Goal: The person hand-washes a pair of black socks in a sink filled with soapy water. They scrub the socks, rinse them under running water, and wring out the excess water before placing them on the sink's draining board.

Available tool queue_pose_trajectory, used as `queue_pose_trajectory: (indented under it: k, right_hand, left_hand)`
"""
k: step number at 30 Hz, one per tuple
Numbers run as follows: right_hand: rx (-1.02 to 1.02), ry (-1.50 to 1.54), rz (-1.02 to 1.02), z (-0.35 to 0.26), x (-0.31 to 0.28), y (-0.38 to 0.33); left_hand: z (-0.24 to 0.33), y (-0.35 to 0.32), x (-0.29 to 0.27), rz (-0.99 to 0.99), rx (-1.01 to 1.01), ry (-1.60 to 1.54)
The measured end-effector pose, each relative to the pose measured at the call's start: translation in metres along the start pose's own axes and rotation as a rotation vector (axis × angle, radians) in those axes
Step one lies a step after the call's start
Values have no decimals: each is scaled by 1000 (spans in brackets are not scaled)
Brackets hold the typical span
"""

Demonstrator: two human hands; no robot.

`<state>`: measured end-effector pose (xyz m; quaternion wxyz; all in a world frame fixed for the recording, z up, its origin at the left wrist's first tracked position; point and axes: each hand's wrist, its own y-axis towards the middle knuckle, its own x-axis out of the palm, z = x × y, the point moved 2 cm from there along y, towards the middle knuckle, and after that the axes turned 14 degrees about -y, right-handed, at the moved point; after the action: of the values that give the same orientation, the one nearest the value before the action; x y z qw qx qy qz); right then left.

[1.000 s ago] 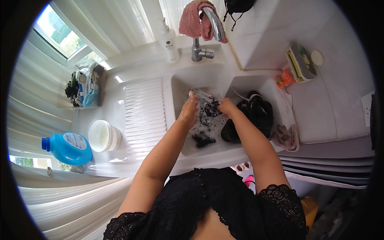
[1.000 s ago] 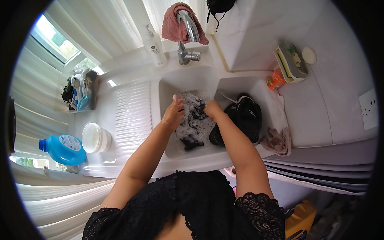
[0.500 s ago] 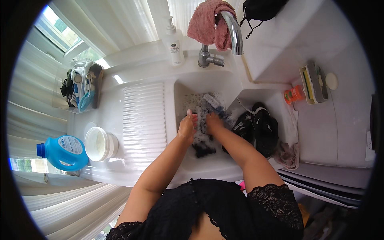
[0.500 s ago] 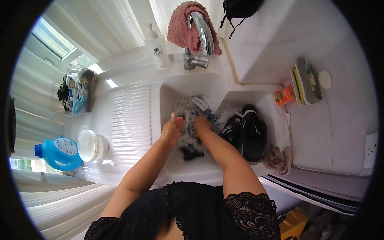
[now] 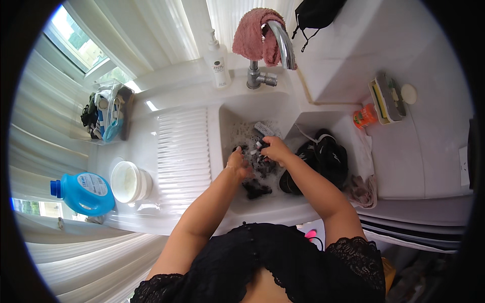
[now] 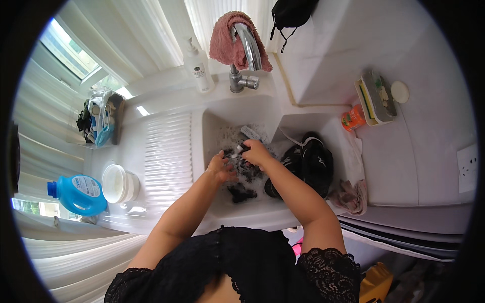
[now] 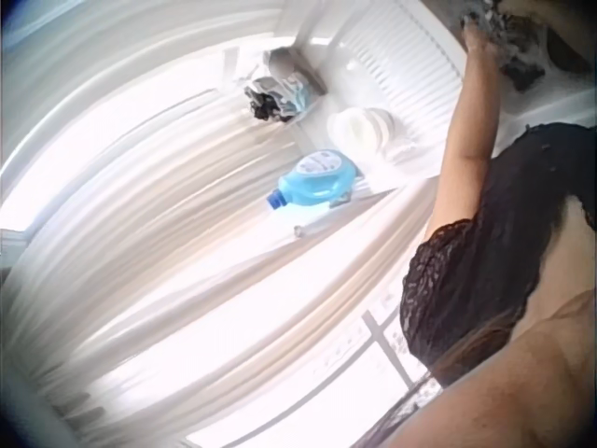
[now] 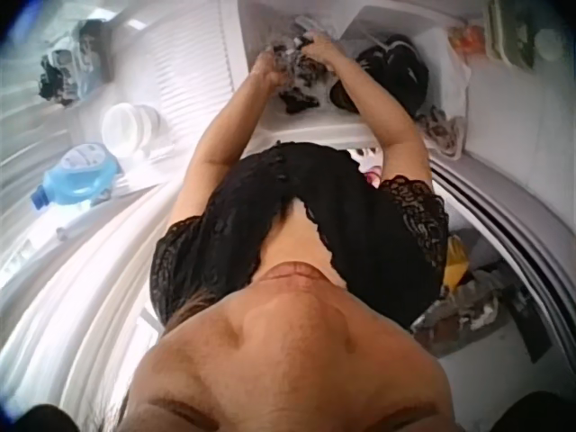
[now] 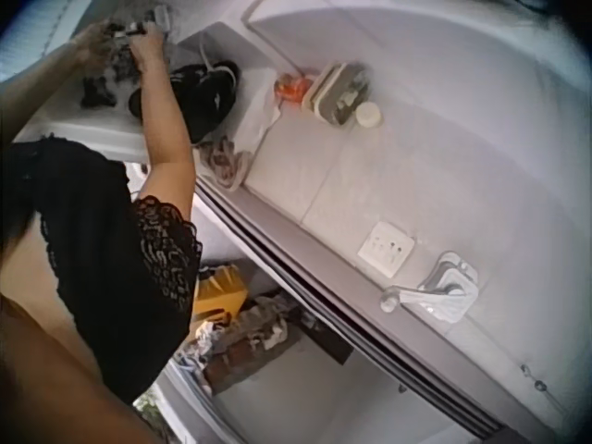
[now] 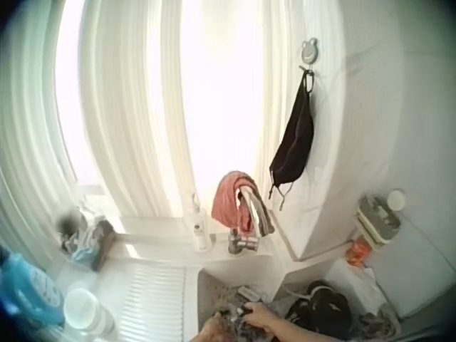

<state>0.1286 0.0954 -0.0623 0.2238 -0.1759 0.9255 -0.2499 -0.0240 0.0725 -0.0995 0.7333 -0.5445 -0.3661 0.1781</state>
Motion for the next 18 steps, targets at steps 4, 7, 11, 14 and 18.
queue_pose_trajectory:
  k: [4, 7, 11, 14, 18]
  right_hand:
    - [-198, 220, -4, -54, -4, -60]
    - [-294, 317, -49, -67, -4, -80]
    - [-325, 415, -12, -71, -5, -88]
    - [-280, 123, 118, -54, -10, -81]
    - [-318, -168, 307, -29, -34, -58]
  left_hand:
    - [-5, -20, 12, -307, -25, -25]
    - [-1, -46, 22, -613, 16, -70]
    - [6, -57, 32, -647, 65, -194]
    - [2, -75, 37, -664, 171, 112]
    - [-11, -97, 41, -856, 35, 335]
